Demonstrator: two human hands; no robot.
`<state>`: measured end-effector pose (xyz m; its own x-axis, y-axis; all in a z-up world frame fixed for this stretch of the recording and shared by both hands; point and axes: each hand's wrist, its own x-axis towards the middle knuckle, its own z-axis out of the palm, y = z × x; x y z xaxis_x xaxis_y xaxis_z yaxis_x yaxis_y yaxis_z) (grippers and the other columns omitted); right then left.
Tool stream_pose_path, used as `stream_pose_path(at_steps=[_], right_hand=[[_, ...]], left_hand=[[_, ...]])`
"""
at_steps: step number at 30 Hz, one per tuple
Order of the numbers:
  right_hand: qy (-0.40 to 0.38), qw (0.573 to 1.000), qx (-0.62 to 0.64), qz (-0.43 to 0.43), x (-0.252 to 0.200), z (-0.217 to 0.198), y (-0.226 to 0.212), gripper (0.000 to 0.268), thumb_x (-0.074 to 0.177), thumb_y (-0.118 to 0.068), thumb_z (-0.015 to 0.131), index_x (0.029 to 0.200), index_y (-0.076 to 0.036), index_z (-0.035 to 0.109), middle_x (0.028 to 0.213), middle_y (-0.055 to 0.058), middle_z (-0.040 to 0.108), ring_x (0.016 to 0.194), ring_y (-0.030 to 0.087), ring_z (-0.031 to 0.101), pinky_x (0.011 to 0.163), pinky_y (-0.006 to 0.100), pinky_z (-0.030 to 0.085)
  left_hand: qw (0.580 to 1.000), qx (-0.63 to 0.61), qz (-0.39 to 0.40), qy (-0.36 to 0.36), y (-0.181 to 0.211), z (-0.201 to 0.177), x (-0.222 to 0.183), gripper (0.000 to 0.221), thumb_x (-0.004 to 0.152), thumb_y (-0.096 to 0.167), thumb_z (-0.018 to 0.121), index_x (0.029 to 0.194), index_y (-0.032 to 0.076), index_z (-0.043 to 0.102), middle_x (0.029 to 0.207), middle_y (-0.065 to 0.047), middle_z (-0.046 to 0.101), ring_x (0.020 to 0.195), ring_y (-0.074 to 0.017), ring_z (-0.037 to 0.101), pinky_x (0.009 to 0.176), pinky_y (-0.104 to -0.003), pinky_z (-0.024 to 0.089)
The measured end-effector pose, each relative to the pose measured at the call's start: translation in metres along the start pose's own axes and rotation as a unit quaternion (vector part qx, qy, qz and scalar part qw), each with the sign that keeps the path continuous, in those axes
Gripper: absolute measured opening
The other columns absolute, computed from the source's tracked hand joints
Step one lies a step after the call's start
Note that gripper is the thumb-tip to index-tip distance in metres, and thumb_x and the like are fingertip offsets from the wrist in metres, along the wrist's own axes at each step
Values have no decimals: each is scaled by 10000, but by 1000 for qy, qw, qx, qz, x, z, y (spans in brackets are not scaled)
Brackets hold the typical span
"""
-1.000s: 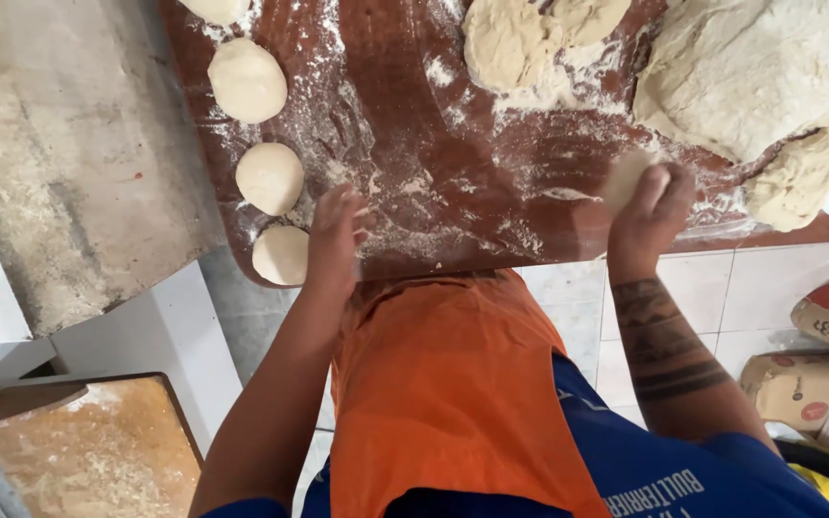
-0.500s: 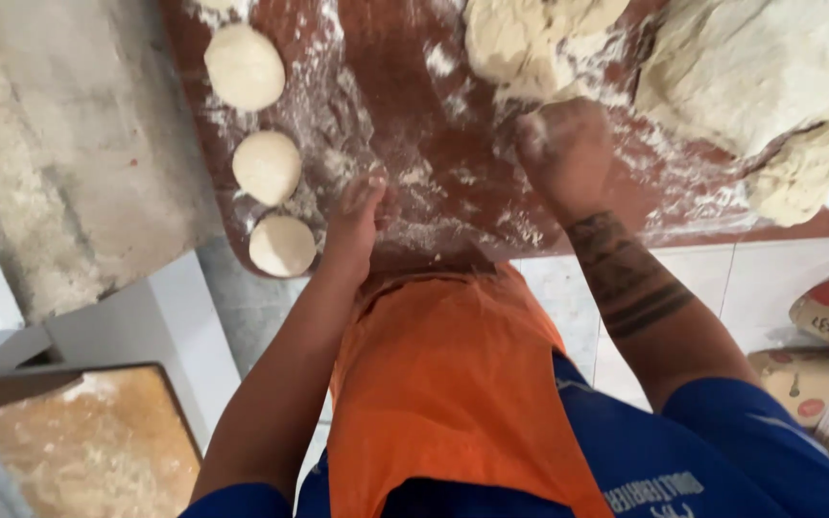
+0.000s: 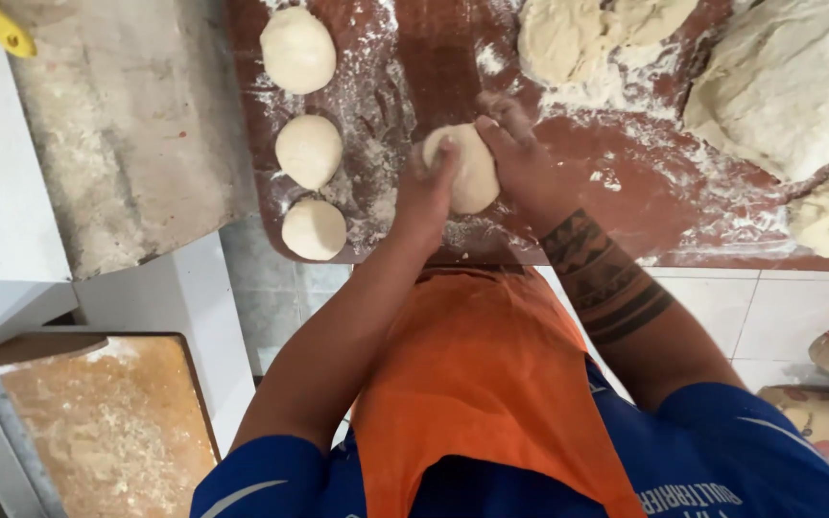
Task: Shaping pieces of dough into round balls on a floured surface
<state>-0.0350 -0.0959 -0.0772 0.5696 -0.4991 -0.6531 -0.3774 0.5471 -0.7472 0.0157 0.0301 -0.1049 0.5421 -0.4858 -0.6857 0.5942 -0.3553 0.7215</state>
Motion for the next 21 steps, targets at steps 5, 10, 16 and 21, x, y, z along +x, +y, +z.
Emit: stream_pose_path(at_steps=[5,10,16,21], right_hand=[[-17,996,-20,90,-45,24,-12,623,1045,-540,325,1499,-156,510,1404,177,553,1311,331,564,1097,546,482],[44,993,-112,-5,-40,25,-10,538,1048,-553,418,1190,-94,661,1046,118,619,985,242,607,793,376,540],[-14,988,-135,80,-17,20,21,834,986,-720,245,1261,-59,672,1167,236,673,1140,376,646,939,503,554],[-99,982,38,157,-28,31,10,805,1025,-654,164,1627,-122,217,1647,276,274,1473,496,363,1105,671,433]], left_hand=[[992,-54,25,109,18,3,-8,716,942,631,599,1232,-24,612,1030,-206,700,920,-299,706,787,-480,602],[972,105,151,148,17,-4,1,551,851,560,736,925,15,716,857,-184,683,804,-314,720,633,-408,604],[969,166,104,148,24,-3,-11,622,958,651,499,1045,64,686,1064,-214,701,1081,-414,688,917,-533,528],[951,-53,-96,288,58,-4,-28,899,809,728,590,1203,-78,657,1225,-300,687,1237,-389,662,1087,-519,478]])
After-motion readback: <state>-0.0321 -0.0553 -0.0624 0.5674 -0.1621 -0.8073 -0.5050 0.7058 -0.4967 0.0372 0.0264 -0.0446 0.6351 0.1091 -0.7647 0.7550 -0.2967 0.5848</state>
